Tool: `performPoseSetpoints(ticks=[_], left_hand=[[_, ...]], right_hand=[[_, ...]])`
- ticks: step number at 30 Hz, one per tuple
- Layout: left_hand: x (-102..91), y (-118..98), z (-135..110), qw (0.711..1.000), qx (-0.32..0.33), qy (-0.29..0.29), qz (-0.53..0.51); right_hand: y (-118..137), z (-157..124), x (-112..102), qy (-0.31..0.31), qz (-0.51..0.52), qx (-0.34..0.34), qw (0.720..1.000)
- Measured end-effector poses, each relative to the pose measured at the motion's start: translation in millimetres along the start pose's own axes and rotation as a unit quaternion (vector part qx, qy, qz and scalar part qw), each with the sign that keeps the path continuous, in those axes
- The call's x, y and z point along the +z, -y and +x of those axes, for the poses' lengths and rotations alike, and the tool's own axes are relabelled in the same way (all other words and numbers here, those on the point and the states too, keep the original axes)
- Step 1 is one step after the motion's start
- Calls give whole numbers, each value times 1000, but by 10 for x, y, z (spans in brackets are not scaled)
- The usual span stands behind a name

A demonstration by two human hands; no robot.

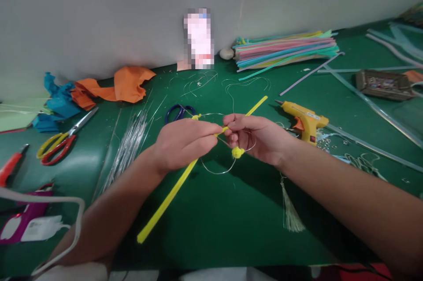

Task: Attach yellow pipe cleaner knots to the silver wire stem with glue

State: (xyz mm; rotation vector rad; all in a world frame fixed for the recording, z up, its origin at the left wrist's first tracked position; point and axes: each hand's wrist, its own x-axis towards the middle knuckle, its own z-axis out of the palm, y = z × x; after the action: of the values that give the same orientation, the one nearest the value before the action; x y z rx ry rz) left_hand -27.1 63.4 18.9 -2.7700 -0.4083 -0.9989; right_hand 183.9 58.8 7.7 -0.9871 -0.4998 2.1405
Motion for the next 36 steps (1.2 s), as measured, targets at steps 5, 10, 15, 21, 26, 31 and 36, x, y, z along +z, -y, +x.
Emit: performPoseSetpoints(ticks=[5, 10, 15, 21, 26, 31, 36], left_hand=[[3, 13, -12, 996, 61, -42, 43], [-25, -18, -6, 997, 46, -31, 48], [-38, -45, -6, 998, 33, -31, 36], [10, -88, -35, 990, -59, -118, 48], [74, -81, -77, 987, -77, -125, 72], [125, -51, -91, 984, -68, -146, 80], [77, -5, -63, 992, -2, -107, 61]], right_hand=[[-23, -6, -2, 0, 2, -5, 1000], [-32, 3, -9, 8, -2, -5, 1000], [-57, 27, -47, 24, -32, -33, 999], [-93, 9, -38, -2, -98, -178, 979], [-126, -20, -11, -34, -142, -304, 941], [-137, -16, -10, -35, -129, -324, 937], [-150, 16, -24, -54, -123, -328, 935]])
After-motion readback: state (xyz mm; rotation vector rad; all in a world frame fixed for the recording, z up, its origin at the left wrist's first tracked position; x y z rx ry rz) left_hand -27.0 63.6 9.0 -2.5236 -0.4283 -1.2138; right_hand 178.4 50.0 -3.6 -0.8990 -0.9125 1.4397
